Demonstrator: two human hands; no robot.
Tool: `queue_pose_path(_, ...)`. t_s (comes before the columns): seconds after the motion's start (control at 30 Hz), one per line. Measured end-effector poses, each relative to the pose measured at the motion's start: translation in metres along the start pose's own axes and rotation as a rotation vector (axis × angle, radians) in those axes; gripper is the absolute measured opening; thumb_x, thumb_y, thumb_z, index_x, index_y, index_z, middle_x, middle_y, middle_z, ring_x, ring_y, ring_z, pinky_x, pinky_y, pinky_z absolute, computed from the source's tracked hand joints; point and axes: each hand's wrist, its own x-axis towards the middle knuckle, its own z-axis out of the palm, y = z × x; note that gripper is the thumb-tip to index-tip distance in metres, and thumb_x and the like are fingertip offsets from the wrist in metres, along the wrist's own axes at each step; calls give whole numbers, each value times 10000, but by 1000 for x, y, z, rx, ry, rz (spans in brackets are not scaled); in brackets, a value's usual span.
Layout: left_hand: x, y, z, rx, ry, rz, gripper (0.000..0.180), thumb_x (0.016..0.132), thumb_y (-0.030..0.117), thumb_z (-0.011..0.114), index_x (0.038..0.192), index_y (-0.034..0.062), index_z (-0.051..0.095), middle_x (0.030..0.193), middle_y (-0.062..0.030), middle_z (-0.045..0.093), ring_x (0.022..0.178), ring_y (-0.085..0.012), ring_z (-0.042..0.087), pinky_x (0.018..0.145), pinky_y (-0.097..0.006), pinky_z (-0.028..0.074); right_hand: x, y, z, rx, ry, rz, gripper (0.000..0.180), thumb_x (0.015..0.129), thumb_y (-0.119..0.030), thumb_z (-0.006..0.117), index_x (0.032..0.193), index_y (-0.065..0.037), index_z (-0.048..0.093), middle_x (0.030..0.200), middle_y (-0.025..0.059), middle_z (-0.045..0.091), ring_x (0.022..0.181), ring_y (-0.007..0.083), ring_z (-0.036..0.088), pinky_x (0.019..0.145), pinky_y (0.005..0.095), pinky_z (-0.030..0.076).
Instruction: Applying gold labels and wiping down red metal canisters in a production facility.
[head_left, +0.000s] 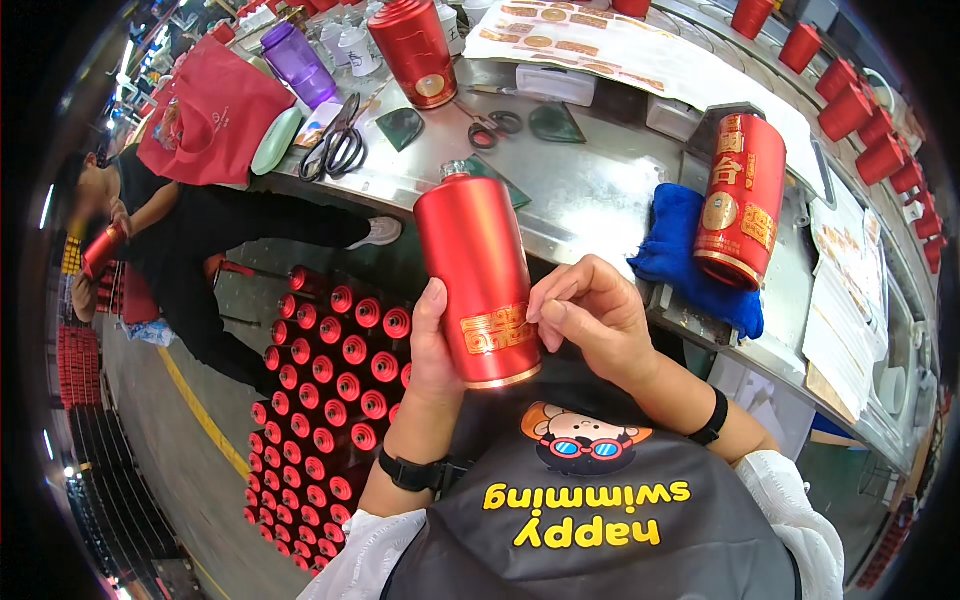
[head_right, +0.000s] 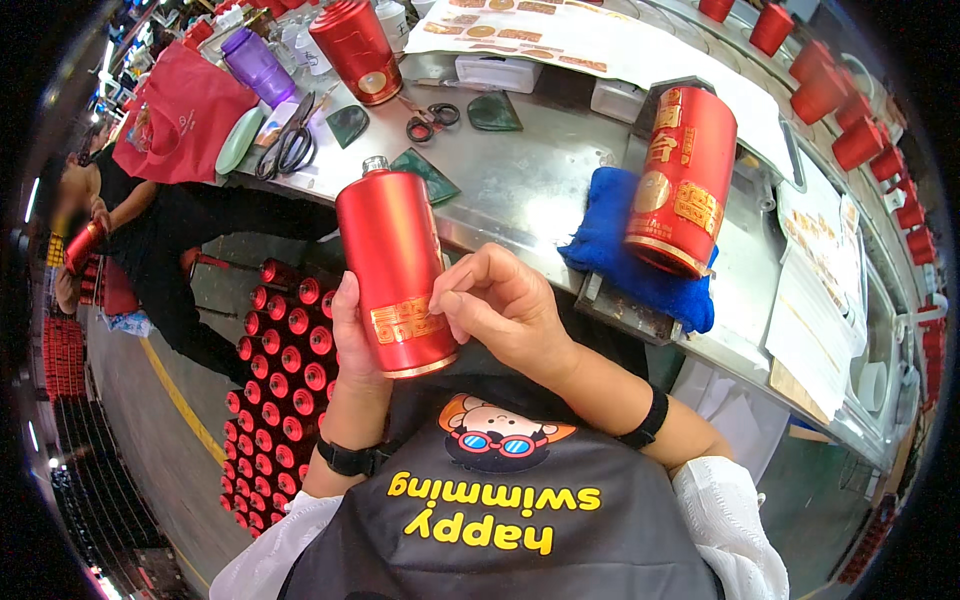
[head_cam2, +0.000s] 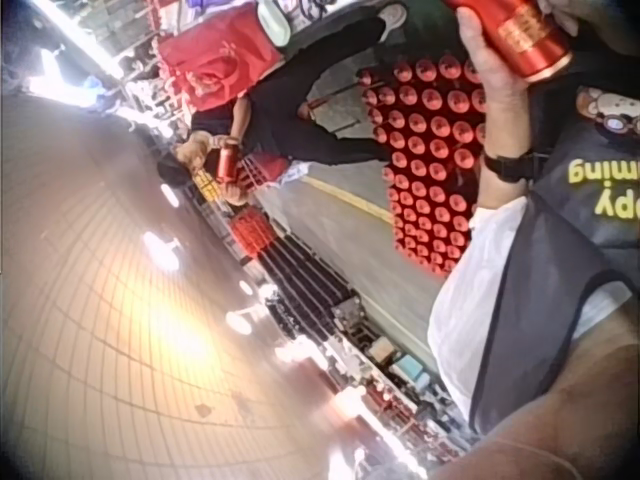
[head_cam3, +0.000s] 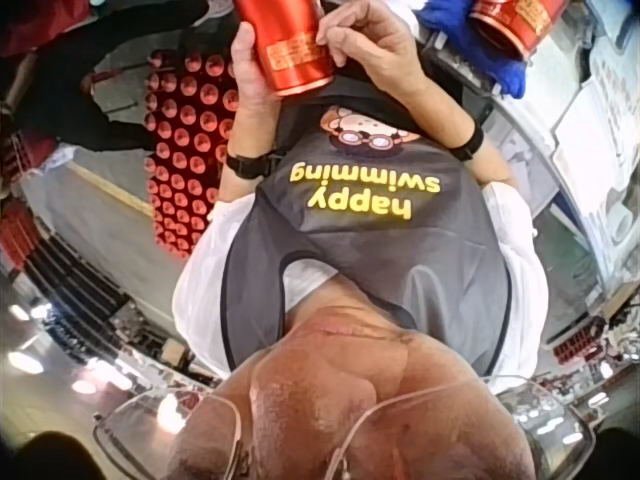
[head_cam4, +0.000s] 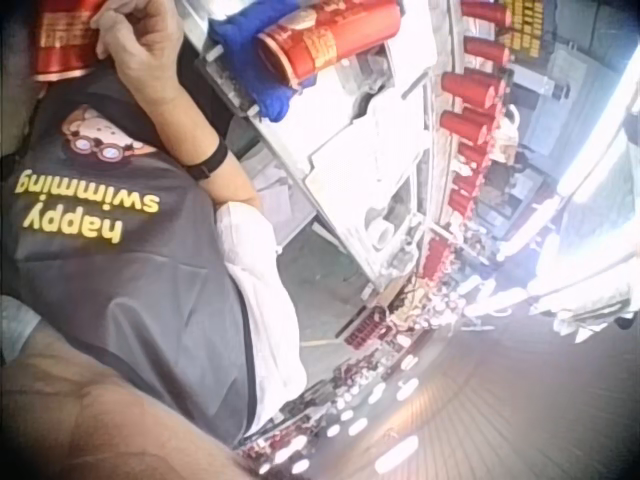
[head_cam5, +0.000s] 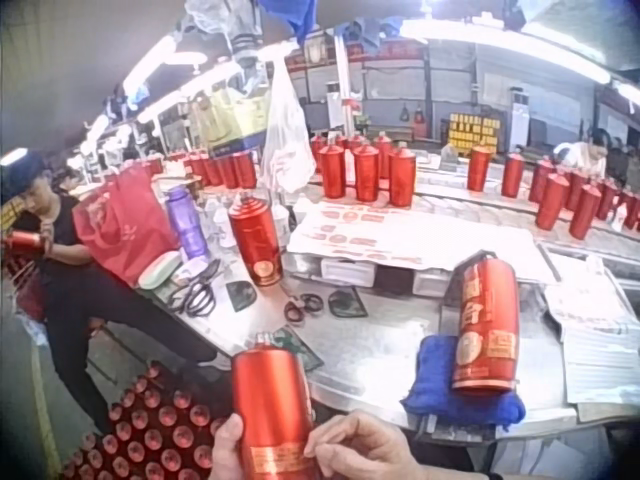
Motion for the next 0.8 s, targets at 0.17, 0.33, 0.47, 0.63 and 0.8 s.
queue_pose_path(0.17, 0, 0, -2, -29, -5, -4, 629, 927, 473, 510, 1304, -26, 444, 1182, -174, 599, 1028, -251, 628, 901, -379, 511, 0, -2, 1, -3, 6, 21, 64, 921, 34, 521, 936, -20, 490, 959, 167, 602, 660, 96, 540, 660, 251, 468)
queue_pose_path(0.33, 1, -1, 1, -24, 39, 31, 564, 938, 415, 528, 1315, 12, 413, 1177, -159, 586, 1025, -238, 624, 890, -379, 521, -1, -4, 3, -133, -40, -18, 111, 891, 83, 522, 933, -18, 503, 964, 168, 608, 668, 83, 540, 656, 246, 476)
queue_pose_path(0.47, 2, 1, 0, 8, 32, 40, 518, 945, 374, 527, 1313, 34, 395, 1173, -147, 577, 1025, -233, 619, 883, -376, 526, -1, -4, 4, -159, -43, -28, 136, 875, 105, 529, 939, -13, 506, 971, 170, 614, 660, 78, 540, 639, 236, 479)
queue_pose_path(0.63, 2, 0, -2, -3, 42, 41, 497, 949, 354, 518, 1314, 43, 386, 1171, -141, 571, 1023, -229, 615, 884, -375, 525, -1, -3, 3, -202, -34, -34, 115, 888, 92, 519, 935, -12, 498, 978, 170, 618, 653, 80, 549, 629, 230, 474)
queue_pose_path(0.8, 2, 0, -2, 2, 57, 32, 486, 955, 337, 504, 1325, 50, 373, 1188, -142, 559, 1033, -231, 609, 894, -380, 517, 0, -5, 4, -167, -13, -4, 83, 912, 63, 516, 922, -14, 484, 977, 169, 620, 657, 85, 560, 621, 228, 466)
